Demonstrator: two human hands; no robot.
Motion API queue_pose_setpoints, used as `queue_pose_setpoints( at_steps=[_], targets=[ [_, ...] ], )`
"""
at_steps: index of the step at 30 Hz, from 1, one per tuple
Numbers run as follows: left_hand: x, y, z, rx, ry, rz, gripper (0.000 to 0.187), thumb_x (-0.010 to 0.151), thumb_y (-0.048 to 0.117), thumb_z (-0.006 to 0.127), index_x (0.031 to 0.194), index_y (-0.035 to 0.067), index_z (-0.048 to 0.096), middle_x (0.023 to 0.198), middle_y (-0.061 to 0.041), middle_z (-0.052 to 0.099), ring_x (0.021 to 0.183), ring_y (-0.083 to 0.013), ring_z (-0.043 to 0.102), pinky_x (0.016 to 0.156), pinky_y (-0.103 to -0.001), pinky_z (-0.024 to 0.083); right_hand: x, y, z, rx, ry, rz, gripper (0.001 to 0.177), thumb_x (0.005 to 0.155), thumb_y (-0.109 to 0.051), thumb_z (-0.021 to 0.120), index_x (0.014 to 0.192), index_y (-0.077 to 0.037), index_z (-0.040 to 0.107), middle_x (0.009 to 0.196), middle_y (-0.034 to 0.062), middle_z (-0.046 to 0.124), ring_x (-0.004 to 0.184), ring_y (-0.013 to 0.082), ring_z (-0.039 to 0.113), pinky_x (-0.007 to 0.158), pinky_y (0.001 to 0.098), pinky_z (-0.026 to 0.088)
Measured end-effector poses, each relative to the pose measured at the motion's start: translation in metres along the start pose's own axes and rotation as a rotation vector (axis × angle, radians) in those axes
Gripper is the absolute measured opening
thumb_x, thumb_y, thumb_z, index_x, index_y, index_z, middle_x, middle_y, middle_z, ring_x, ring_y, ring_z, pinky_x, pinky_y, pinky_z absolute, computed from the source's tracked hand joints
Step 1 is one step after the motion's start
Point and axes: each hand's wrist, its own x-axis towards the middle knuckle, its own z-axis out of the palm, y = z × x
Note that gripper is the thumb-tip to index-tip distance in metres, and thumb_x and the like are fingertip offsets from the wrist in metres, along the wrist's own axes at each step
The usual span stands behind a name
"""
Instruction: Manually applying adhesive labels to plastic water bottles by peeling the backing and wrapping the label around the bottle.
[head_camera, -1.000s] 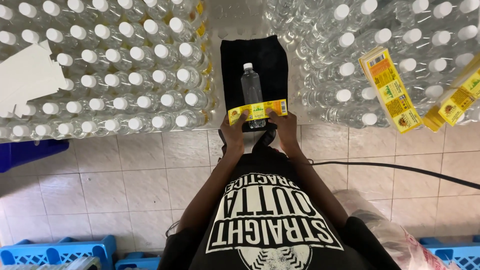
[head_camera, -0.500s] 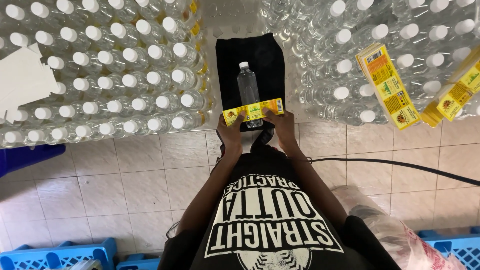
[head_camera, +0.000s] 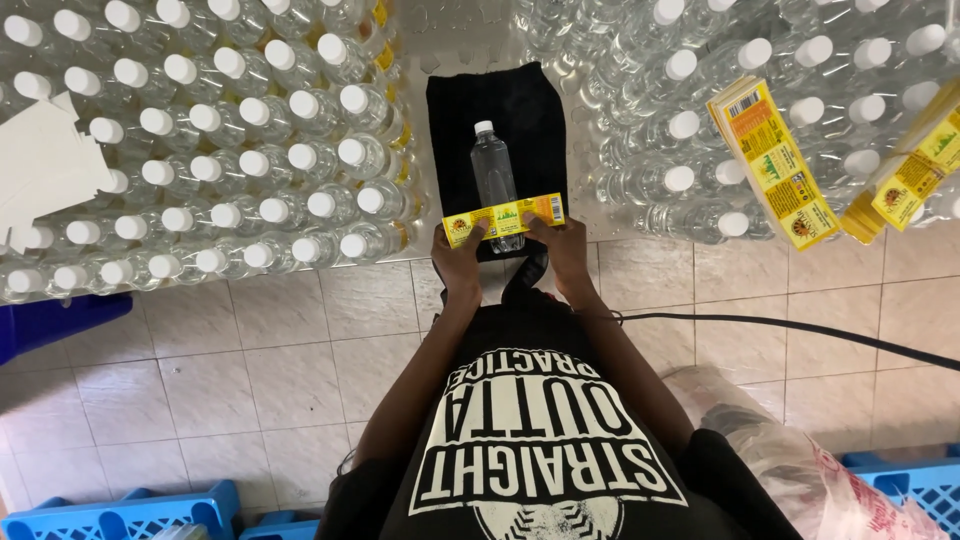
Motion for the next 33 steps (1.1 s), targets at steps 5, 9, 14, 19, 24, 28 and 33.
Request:
queue_pose_setpoints(
  at_steps=[5,9,14,19,24,28,33],
  targets=[
    [-0.002,0.005,0.0,0.009,-0.001,0.008,0.039,0.086,0.027,0.101,0.1,0.013,0.066,0.088,-0.001,0.072,0.08,-0.0112,0.06,0.086,-0.036,0.049,0.0,-0.001,0.0,0.055,-0.007,-0.004,0.051,0.09,-0.034,0.097,0.116,0.006,0.077,0.103,0.0197,0.07,0.093,0.0279,0.08,0.094,0.0402,0.065],
    [-0.004,0.008,-0.001,0.005,0.004,-0.001,0.04,0.086,0.026,0.101,0.1,0.013,0.066,0.089,-0.001,0.073,0.08,-0.0109,0.061,0.087,-0.036,0.049,0.002,0.004,-0.002,0.055,-0.009,-0.006,0.051,0.09,-0.033,0.098,0.116,0.006,0.078,0.103,0.021,0.072,0.092,0.0288,0.08,0.094,0.0406,0.065],
    [0.0,0.004,0.0,0.004,0.014,-0.01,0.042,0.084,0.025,0.102,0.101,0.013,0.065,0.088,0.0,0.071,0.078,-0.0102,0.059,0.084,-0.033,0.05,0.004,0.006,-0.002,0.062,-0.006,-0.008,0.051,0.09,-0.033,0.097,0.115,0.007,0.078,0.101,0.0209,0.073,0.092,0.0281,0.079,0.091,0.039,0.066],
    [0.005,-0.004,0.0,0.052,0.005,0.021,0.042,0.087,0.026,0.1,0.104,0.013,0.065,0.089,0.0,0.07,0.078,-0.0106,0.06,0.08,-0.034,0.051,0.004,0.004,0.003,0.019,0.015,-0.012,0.05,0.089,-0.034,0.098,0.114,0.005,0.08,0.098,0.0208,0.076,0.089,0.0265,0.08,0.089,0.0392,0.066],
    [0.009,-0.008,0.005,0.063,0.001,0.036,0.045,0.087,0.028,0.1,0.11,0.014,0.063,0.091,0.0,0.068,0.079,-0.0108,0.061,0.08,-0.034,0.052,0.012,0.016,0.004,-0.108,0.049,-0.023,0.043,0.089,-0.032,0.096,0.113,0.0,0.082,0.093,0.0156,0.08,0.083,0.0217,0.082,0.084,0.0376,0.066],
    [0.028,-0.035,0.002,-0.001,-0.035,0.005,0.049,0.087,0.022,0.1,0.12,0.014,0.064,0.101,-0.002,0.069,0.089,-0.0124,0.066,0.077,-0.033,0.057,0.004,0.011,0.004,-0.258,0.028,-0.06,0.05,0.094,-0.039,0.091,0.124,-0.001,0.078,0.093,0.015,0.08,0.087,0.0211,0.078,0.078,0.0389,0.06],
    [0.03,-0.032,0.004,-0.142,-0.061,-0.055,0.064,0.085,0.014,0.101,0.136,0.011,0.062,0.111,-0.009,0.068,0.101,-0.0192,0.07,0.088,-0.033,0.064,0.009,0.015,0.003,-0.212,-0.1,-0.101,0.077,0.094,-0.045,0.095,0.149,-0.003,0.061,0.114,0.0197,0.077,0.105,0.0278,0.076,0.089,0.0477,0.058]
  ],
)
